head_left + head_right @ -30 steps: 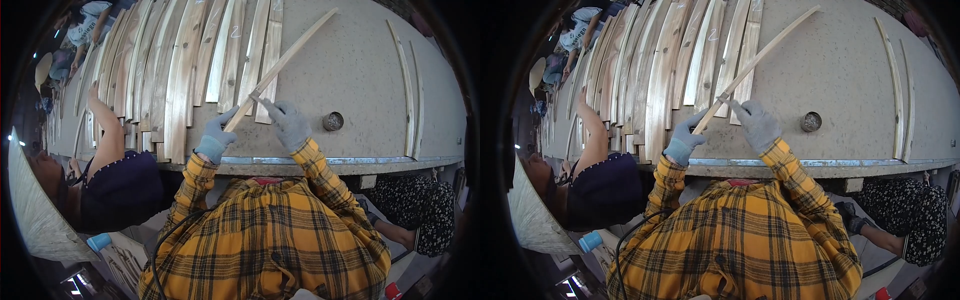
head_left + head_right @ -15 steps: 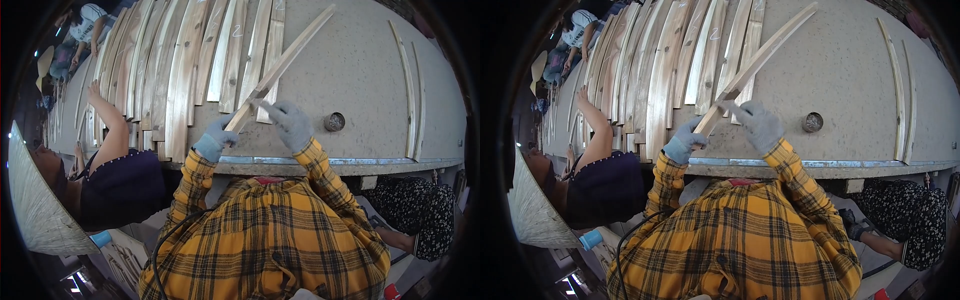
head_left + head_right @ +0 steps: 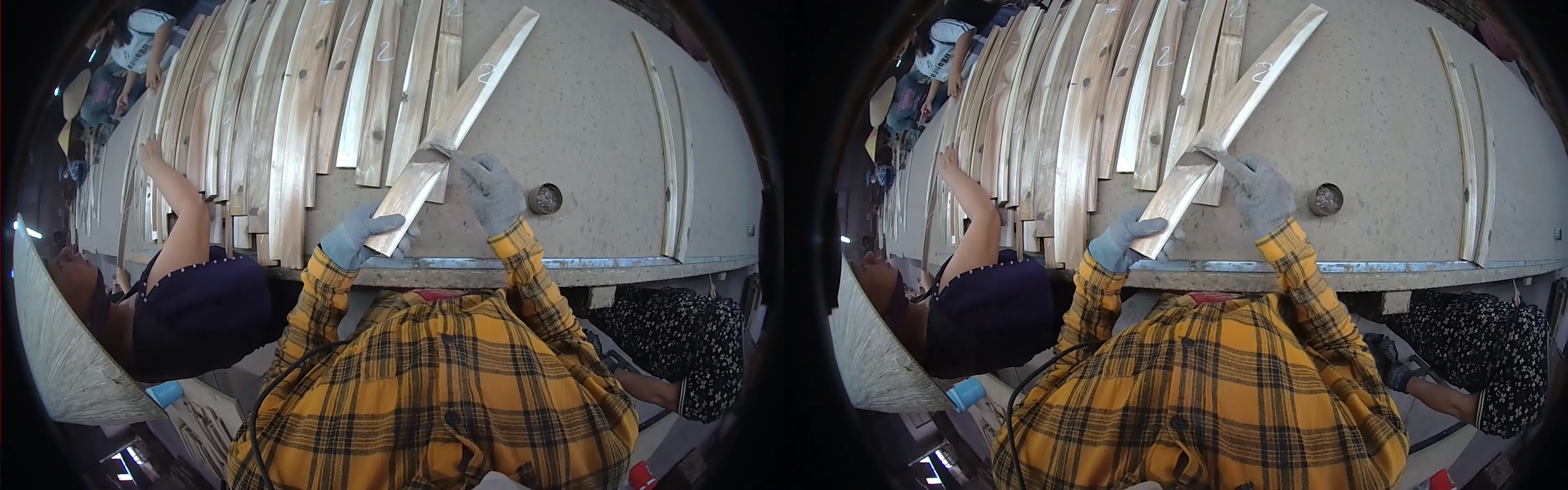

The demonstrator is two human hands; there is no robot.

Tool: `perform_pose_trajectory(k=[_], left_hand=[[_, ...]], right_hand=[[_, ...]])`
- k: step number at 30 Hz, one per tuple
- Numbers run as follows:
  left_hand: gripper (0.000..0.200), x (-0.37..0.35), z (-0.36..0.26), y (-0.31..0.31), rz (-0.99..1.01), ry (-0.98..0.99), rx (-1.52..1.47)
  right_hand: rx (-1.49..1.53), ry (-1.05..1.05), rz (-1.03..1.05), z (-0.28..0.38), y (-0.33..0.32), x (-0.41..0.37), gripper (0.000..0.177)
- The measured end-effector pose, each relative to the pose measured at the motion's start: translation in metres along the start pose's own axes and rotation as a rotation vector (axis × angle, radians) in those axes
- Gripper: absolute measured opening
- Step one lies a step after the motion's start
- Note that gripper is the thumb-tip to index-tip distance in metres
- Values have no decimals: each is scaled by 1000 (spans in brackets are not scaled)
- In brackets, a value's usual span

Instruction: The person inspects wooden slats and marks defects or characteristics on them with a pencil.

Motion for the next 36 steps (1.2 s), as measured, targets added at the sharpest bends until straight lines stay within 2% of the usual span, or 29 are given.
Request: perform_pose_trajectory(k=[3, 9, 11, 12, 14, 16, 19, 21, 24, 25, 27, 29, 31, 32, 34, 36], left_hand=[[45, 2, 0, 1, -18, 32, 118], [47, 4, 4, 2, 31, 8, 57], [46, 7, 8, 0, 9, 7, 82], [45, 8, 10, -3, -15, 6, 111], [44, 10, 12, -5, 28, 10, 55], [43, 11, 15, -4, 70, 12, -5], [41, 11, 17, -5, 24, 2, 3], [42, 9, 18, 1, 74, -13, -122], [43, 3, 19, -1, 175, 28, -203], [43, 2, 26, -5, 174, 36, -202], [43, -5, 38, -5, 326, 70, -376], [45, -23, 45, -9, 273, 104, -333], [46, -36, 38, -19, 205, 154, -290], [48, -43, 30, -24, 159, 222, -242], [51, -58, 20, -33, 71, 338, -150], [54, -77, -2, -52, -130, 352, -57]], right_hand=[[-116, 5, 30, -2, 2, 1, 41], [-276, 60, -13, -2, 6, 1, 36], [-280, 13, 119, 9, 11, -8, 36], [-281, 15, 118, 11, 10, -14, 36], [-156, -230, 195, 27, 13, -25, 36], [-150, -173, 135, 19, 5, -19, 36], [-173, -70, 21, -11, -4, 1, 35], [-202, -22, -38, -17, -7, 3, 34], [-205, -41, 48, 3, -5, -9, 31], [-97, -110, 75, 13, -5, -15, 31], [13, -198, 105, 28, -9, -21, 31], [77, -78, 9, 25, -26, -21, 33], [54, -56, -93, 18, -41, -19, 34], [67, -87, -84, 16, -44, -19, 34], [59, -9, -79, 3, -48, -22, 34], [46, -25, -68, -4, -45, -24, 33]])
Point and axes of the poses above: each hand's wrist, its own x-axis towards the middle knuckle, its own y-axis out of the palm, z = x × y, the point moved 6 cm from there along x, towards the middle knuckle, and after that the axes turned 8 degrees about x, right-handed, at the moved point
